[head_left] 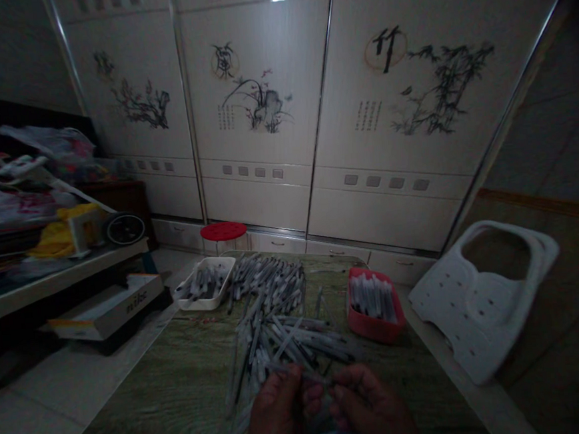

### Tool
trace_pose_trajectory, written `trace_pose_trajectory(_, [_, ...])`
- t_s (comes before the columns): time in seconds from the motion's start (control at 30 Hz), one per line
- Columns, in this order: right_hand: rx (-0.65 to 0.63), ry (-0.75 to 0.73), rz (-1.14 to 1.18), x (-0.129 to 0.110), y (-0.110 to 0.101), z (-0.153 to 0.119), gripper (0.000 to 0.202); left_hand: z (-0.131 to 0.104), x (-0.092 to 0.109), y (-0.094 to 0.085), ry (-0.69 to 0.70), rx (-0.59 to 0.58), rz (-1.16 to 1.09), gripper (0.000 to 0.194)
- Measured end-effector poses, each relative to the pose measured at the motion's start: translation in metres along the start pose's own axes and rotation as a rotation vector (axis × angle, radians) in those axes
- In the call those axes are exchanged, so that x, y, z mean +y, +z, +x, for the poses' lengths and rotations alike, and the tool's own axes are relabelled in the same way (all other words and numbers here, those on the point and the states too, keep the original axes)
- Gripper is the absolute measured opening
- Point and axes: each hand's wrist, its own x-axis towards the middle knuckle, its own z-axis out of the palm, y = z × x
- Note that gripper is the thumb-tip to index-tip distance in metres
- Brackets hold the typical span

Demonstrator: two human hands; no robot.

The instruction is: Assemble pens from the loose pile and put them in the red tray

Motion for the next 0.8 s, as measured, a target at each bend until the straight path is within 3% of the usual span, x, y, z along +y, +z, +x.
trace_pose_trajectory(0.47, [-0.082, -0.029, -0.006, 0.009, -0.002, 0.002, 0.052, -0.003, -0.001, 0.0, 0.026, -0.028, 0.028, 0.039])
trace_pose_trajectory(0.63, [-0.073, -0.049, -0.171, 0.011, -0.002, 0.001, 0.061, -0.007, 0.003, 0.0, 0.002, -0.064, 0.032, 0.038])
trace_pose_trajectory(0.8, [0.021, -0.089, -0.368, 0.017, -0.001, 0.0, 0.066, -0.009, 0.005, 0.002, 0.031, -0.068, 0.107, 0.045])
